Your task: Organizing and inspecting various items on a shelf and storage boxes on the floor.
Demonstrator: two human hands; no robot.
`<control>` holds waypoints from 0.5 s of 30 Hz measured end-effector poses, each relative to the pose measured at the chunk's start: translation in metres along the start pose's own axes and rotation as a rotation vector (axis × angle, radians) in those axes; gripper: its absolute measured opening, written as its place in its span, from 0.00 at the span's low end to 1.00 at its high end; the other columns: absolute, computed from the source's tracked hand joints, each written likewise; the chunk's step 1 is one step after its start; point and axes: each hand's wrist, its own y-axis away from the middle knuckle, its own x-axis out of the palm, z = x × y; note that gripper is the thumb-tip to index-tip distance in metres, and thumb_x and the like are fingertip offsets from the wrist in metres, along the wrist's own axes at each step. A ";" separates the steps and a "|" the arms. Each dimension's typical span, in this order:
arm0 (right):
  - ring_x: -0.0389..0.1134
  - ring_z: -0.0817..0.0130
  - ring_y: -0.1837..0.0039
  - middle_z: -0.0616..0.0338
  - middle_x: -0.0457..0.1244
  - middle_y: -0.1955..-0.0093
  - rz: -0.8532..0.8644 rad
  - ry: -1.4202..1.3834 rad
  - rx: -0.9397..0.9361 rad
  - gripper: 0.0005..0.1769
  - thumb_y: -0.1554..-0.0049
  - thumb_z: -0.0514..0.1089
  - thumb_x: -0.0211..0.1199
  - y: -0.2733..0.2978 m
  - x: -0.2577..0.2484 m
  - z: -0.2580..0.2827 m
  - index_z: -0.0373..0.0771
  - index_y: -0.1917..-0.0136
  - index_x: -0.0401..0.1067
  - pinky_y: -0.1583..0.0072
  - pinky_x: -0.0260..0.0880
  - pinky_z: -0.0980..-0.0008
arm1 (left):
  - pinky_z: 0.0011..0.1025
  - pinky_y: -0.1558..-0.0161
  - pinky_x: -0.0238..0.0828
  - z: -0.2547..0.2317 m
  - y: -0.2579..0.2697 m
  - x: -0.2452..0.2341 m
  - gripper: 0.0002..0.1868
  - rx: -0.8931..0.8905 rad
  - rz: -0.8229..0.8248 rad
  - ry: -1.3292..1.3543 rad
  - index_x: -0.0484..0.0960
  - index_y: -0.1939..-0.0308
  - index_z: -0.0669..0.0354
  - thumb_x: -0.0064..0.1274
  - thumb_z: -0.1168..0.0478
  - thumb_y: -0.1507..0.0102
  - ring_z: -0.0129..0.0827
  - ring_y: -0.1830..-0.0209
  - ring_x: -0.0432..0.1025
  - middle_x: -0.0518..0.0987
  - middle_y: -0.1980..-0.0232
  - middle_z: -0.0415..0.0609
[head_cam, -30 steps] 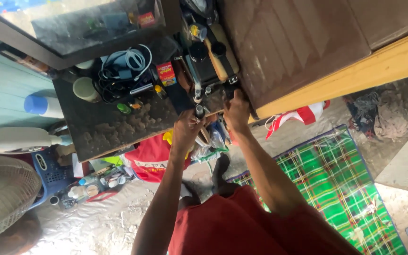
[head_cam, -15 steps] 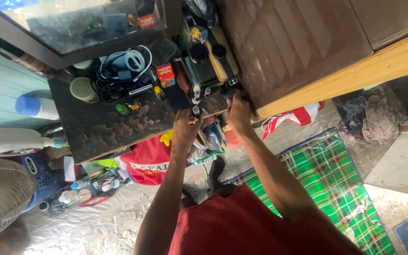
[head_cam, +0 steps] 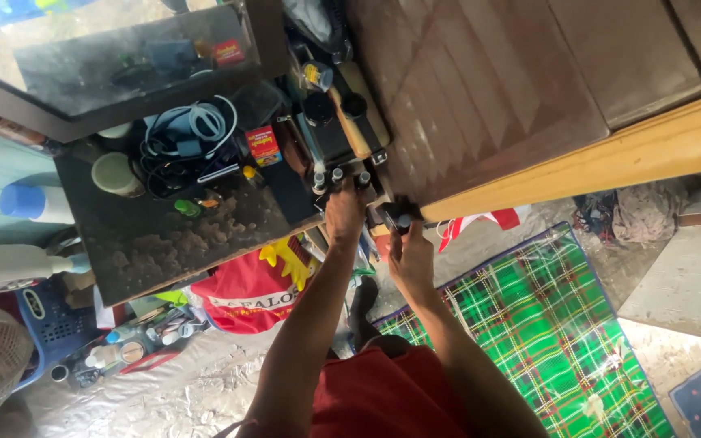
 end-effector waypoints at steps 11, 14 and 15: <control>0.74 0.43 0.61 0.45 0.69 0.68 0.008 0.028 0.036 0.13 0.38 0.46 0.56 -0.012 -0.001 -0.005 0.35 0.47 0.64 0.63 0.74 0.52 | 0.56 0.58 0.79 -0.017 -0.012 0.019 0.17 -0.055 -0.041 -0.019 0.72 0.44 0.56 0.48 0.52 0.33 0.62 0.60 0.81 0.84 0.66 0.65; 0.74 0.45 0.60 0.46 0.68 0.68 -0.012 0.019 0.022 0.14 0.38 0.47 0.56 -0.015 0.007 -0.013 0.35 0.46 0.63 0.62 0.75 0.52 | 0.57 0.57 0.79 -0.008 -0.003 0.022 0.19 -0.077 -0.026 0.019 0.72 0.40 0.54 0.48 0.52 0.33 0.61 0.59 0.81 0.84 0.65 0.63; 0.74 0.47 0.60 0.50 0.68 0.69 -0.024 0.039 0.004 0.14 0.38 0.49 0.55 -0.016 0.011 -0.016 0.36 0.45 0.63 0.62 0.74 0.53 | 0.59 0.56 0.78 -0.006 0.002 0.021 0.22 -0.086 -0.013 0.066 0.71 0.35 0.51 0.48 0.52 0.32 0.61 0.58 0.80 0.85 0.64 0.63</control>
